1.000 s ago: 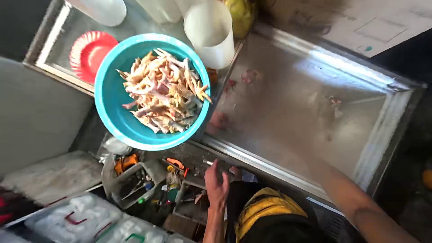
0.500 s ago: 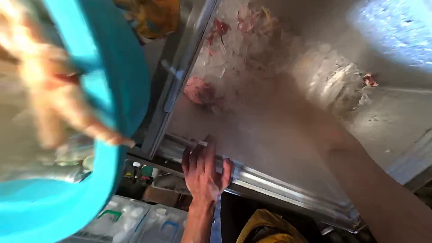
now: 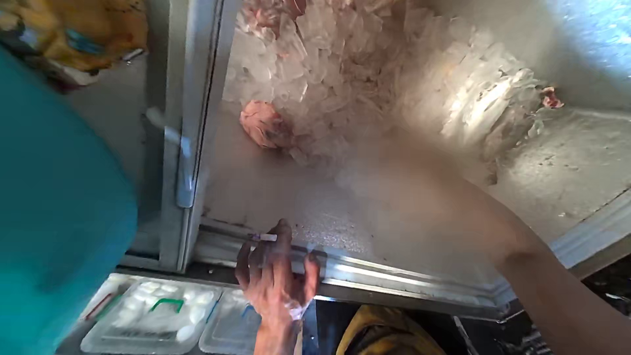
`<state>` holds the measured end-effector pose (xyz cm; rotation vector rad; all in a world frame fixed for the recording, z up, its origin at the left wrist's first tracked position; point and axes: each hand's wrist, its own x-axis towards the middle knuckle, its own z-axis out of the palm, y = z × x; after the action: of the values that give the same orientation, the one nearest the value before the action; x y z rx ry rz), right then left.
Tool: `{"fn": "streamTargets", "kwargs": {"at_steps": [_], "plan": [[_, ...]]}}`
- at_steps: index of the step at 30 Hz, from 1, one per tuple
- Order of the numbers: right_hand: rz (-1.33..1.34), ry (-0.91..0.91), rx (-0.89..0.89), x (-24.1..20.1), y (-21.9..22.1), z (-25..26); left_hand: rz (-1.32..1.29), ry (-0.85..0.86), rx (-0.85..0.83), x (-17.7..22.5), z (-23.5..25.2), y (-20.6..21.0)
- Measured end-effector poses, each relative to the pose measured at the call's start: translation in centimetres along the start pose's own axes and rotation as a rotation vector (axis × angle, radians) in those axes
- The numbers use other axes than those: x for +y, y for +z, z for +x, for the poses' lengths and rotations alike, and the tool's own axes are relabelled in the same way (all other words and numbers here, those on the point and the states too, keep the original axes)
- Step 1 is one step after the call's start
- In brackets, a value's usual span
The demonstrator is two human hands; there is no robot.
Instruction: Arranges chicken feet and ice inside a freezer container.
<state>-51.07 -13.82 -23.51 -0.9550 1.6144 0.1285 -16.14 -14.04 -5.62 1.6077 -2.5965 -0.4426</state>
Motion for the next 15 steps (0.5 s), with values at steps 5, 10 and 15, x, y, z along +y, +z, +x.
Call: {"fn": "streamTargets", "kwargs": {"at_steps": [5, 10, 15], "plan": [[0.062, -0.081, -0.167, 1.6, -0.1, -1.5, -0.001, 0.003, 0.005, -0.2, -0.2, 0.1], [-0.056, -0.041, -0.188, 1.1, -0.5, -0.9, 0.001, -0.012, 0.009, -0.1, -0.3, 0.1], [-0.043, -0.068, -0.167, 0.6, -1.6, -0.3, 0.007, -0.02, 0.025, -0.2, -0.2, 0.3]]}}
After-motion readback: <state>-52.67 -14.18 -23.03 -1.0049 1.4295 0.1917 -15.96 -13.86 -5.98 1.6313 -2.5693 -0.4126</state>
